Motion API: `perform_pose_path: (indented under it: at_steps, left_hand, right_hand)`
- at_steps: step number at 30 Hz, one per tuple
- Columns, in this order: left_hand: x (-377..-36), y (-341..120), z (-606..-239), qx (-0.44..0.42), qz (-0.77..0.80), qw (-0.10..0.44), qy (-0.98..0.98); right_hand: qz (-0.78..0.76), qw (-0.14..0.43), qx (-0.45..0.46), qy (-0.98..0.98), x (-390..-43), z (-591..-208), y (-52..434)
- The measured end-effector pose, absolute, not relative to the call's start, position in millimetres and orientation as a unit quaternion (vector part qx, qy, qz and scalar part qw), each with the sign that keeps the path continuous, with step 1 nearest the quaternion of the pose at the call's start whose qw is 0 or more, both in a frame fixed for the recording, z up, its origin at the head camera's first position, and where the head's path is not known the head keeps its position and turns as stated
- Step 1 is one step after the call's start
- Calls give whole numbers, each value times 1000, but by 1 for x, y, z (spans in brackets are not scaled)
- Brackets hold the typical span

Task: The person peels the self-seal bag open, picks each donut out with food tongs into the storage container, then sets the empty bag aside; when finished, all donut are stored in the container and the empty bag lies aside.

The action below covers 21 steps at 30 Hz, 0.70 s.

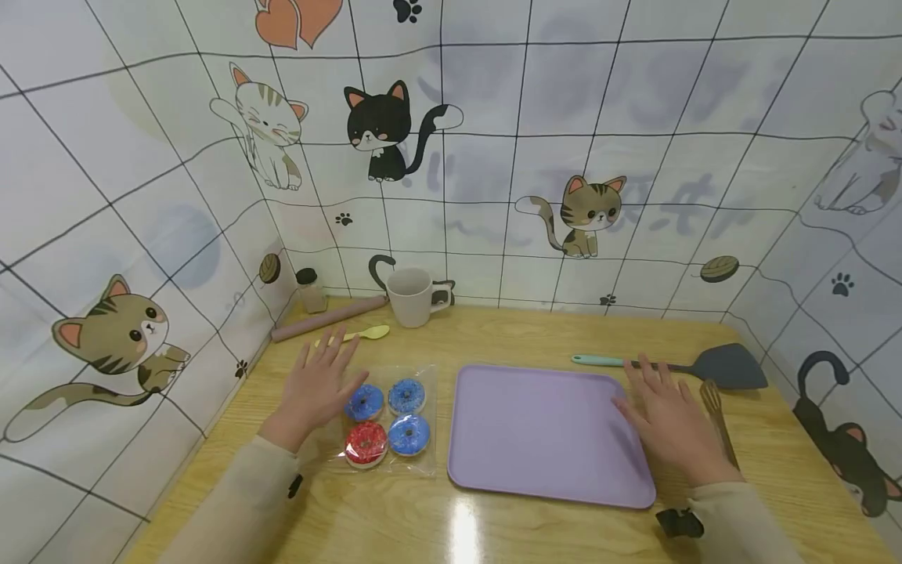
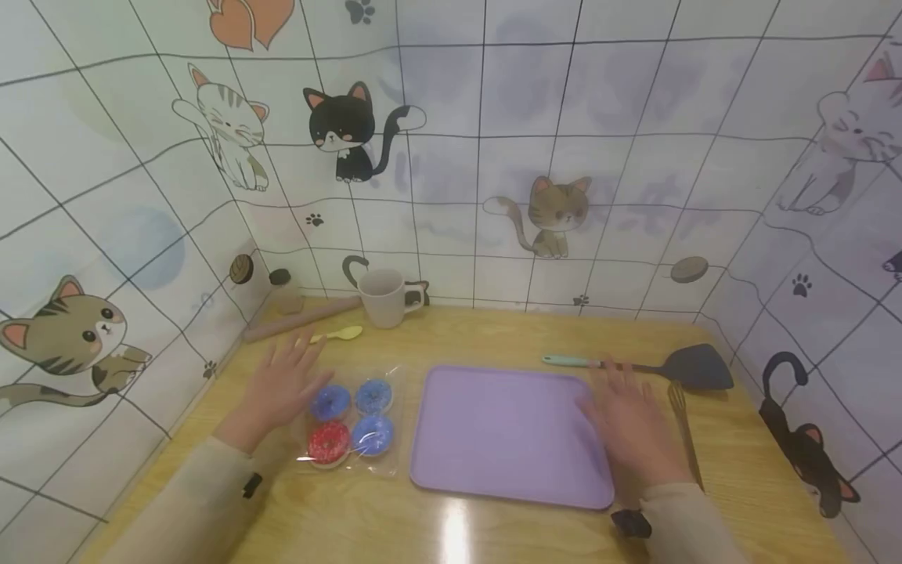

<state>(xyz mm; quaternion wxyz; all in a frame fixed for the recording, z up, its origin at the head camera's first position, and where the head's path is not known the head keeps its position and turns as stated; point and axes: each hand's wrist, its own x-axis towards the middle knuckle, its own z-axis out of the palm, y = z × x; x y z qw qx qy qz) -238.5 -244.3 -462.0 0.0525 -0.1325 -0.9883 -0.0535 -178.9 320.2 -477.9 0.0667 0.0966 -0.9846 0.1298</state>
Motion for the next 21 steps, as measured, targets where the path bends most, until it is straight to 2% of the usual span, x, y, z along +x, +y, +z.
perform_pose_path:
  at_steps: [11,15,21]
  left_hand:
    - [-229,-266,-454,-126,-58,77,-987]
    - [-227,-276,-454,-135,-52,85,-986]
    - [-227,-289,-457,-155,-85,66,-982]
  right_hand:
    - [125,151,183,-964,-190,-475,267]
    - [137,161,226,-951,-192,-476,241]
    - [154,143,264,-941,-189,-481,199]
